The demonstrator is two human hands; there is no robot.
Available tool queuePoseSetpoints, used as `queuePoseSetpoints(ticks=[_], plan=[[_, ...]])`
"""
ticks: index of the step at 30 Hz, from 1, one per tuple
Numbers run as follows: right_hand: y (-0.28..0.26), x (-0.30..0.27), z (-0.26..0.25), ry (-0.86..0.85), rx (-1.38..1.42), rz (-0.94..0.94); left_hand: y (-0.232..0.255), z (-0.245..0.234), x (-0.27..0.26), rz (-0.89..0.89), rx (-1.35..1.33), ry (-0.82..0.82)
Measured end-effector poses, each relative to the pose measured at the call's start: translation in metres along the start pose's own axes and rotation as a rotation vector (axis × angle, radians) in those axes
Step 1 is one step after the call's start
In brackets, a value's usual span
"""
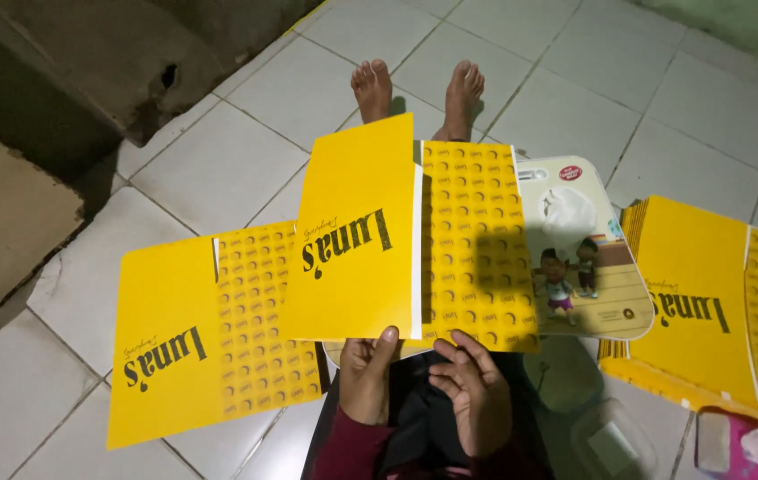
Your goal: The person sits on the floor and folds yellow printed cardboard folders one at a time, creasing the flaps and pressing them flat by hand, then places each finished folder onto a growing stack beside them. A plastic tray and a tissue pack sit nearby on the floor.
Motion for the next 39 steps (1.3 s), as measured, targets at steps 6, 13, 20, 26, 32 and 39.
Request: queuePoseSetpoints(ticks=[6, 13, 20, 26, 32, 39], plan=[[0.030, -0.010, -0.010, 0.046, 0.079, 0.032, -0.002, -0.001, -0.001, -0.055, 0.025, 0.021], [-0.009, 0.001, 0.011, -0.068, 0.203, -0.191, 0.005, 0.009, 0.000, -0.035, -0.008, -0.017], [-0.030, 0.015, 0.002, -0.311, 0.304, -0.414, 0.008, 0.007, 0.002, -0.052, 0.029, 0.039], [-0.036, -0.009, 0.029, -0.414, 0.200, -0.470, 0.008, 0.002, 0.002, 0.020, 0.209, 0.016], [-0.036, -0.013, 0.039, -0.428, 0.185, -0.490, 0.006, 0.007, -0.001, 0.006, 0.200, -0.018], [-0.034, -0.009, 0.044, -0.394, 0.138, -0.450, 0.002, 0.000, -0.001, 0.026, 0.282, -0.061]])
Point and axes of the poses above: each hand's wrist, its own x-axis towards the middle knuckle, its own z-axis out of the palm, y = z × x, the point moved 10 cm from there along x, towards the middle knuckle, and after that the axes turned 8 degrees about z, right-handed, at the moved point
